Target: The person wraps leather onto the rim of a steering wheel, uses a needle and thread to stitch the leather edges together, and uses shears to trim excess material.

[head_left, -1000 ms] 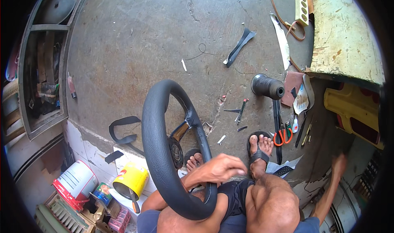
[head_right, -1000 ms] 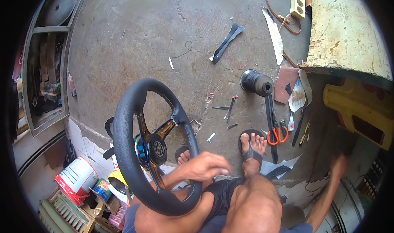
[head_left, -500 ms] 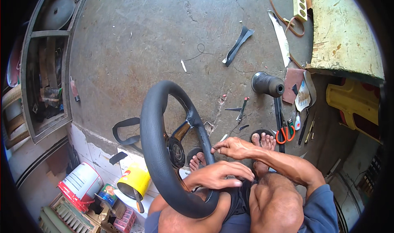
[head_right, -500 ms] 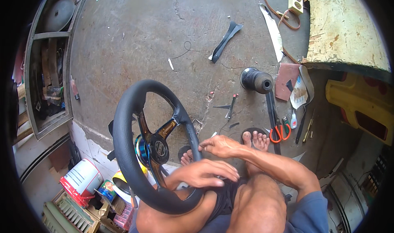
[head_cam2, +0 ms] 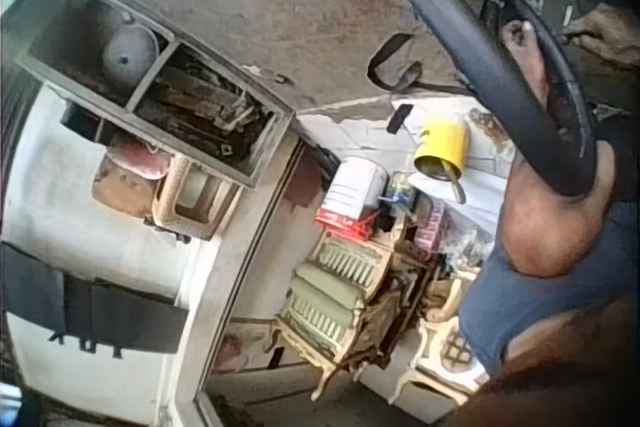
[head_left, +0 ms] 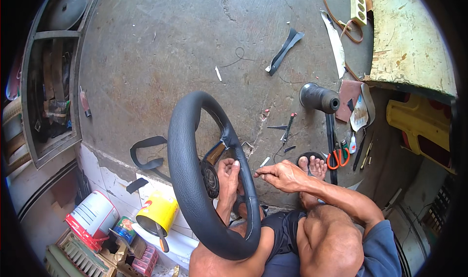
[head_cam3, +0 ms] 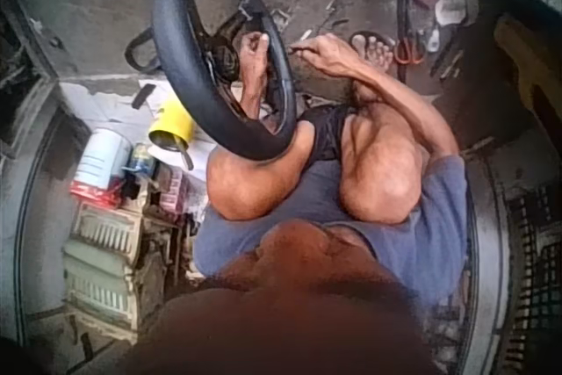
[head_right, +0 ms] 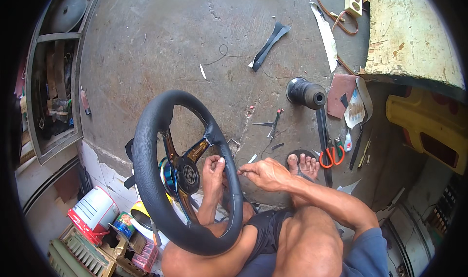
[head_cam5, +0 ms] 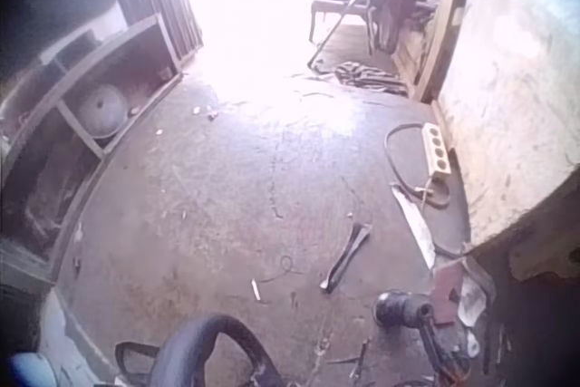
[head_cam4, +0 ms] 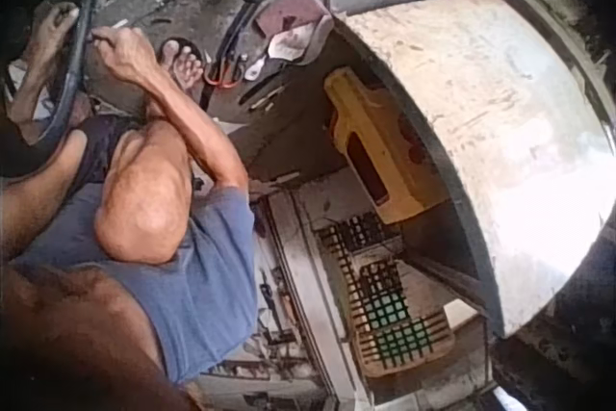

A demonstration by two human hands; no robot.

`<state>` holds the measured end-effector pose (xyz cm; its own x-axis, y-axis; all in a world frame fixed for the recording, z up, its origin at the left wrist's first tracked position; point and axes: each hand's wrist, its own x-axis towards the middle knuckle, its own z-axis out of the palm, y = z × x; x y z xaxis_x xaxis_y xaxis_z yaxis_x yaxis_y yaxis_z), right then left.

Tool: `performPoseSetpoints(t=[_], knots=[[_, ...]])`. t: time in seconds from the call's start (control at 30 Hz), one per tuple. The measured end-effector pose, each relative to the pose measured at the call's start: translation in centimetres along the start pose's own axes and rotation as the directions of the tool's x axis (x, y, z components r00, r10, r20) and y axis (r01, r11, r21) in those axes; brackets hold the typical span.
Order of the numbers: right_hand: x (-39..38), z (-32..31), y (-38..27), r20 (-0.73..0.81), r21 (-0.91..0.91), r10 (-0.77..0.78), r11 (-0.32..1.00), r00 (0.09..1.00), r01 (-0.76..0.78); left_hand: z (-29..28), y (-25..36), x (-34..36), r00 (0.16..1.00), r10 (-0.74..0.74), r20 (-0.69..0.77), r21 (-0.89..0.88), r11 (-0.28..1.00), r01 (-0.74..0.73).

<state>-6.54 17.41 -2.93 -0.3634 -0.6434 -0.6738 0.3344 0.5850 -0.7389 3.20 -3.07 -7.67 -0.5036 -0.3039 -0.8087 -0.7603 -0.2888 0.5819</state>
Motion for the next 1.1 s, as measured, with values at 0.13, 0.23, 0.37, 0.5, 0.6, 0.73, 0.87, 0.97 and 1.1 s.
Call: performPoseSetpoints(t=[0.13, 0.23, 0.37, 0.5, 0.6, 0.73, 0.87, 0.97, 1.1], knots=[[-0.5, -0.5, -1.0, -0.012, -0.091, -0.026, 0.996, 1.0, 0.024, 0.5, -0.4, 0.1, 0.986, -0.058, 0.158, -0.209, 0.974, 0.091], [-0.6, -0.7, -1.2, -0.016, -0.133, -0.026, 0.991, 1.0, 0.024, 1.4, -0.1, -0.4, 0.983, -0.072, 0.168, -0.349, 0.928, 0.128], [-0.6, 0.7, 0.7, 0.002, -0.211, -0.061, 0.976, 0.998, 0.06, 1.2, -1.6, 0.1, 0.978, -0.02, 0.209, -0.33, 0.94, 0.089], [-0.8, 1.0, 1.4, 0.009, -0.254, -0.053, 0.966, 0.999, 0.053, 1.1, -1.9, -0.4, 0.971, -0.012, 0.237, -0.453, 0.883, 0.122], [-0.9, 1.0, 1.1, 0.012, -0.34, -0.051, 0.939, 0.999, 0.052, 0.9, -1.5, -0.6, 0.954, -0.041, 0.299, -0.494, 0.848, 0.191], [-0.7, 1.2, 1.9, 0.027, -0.366, -0.082, 0.927, 0.996, 0.086, 0.9, -1.2, -1.1, 0.938, -0.142, 0.316, -0.459, 0.842, 0.282], [-0.7, 1.6, 2.4, 0.006, -0.367, -0.103, 0.925, 0.995, 0.098, 1.3, -1.2, -1.3, 0.953, -0.125, 0.275, -0.396, 0.889, 0.23], [-0.7, 1.6, 2.4, 0.012, -0.385, -0.113, 0.917, 0.994, 0.109, 1.5, -1.2, -1.2, 0.96, -0.114, 0.257, -0.373, 0.904, 0.208], [-0.5, 1.8, 3.2, 0.083, -0.438, -0.105, 0.89, 0.991, 0.131, 1.3, -1.2, -1.2, 0.962, -0.11, 0.249, -0.36, 0.912, 0.198]])
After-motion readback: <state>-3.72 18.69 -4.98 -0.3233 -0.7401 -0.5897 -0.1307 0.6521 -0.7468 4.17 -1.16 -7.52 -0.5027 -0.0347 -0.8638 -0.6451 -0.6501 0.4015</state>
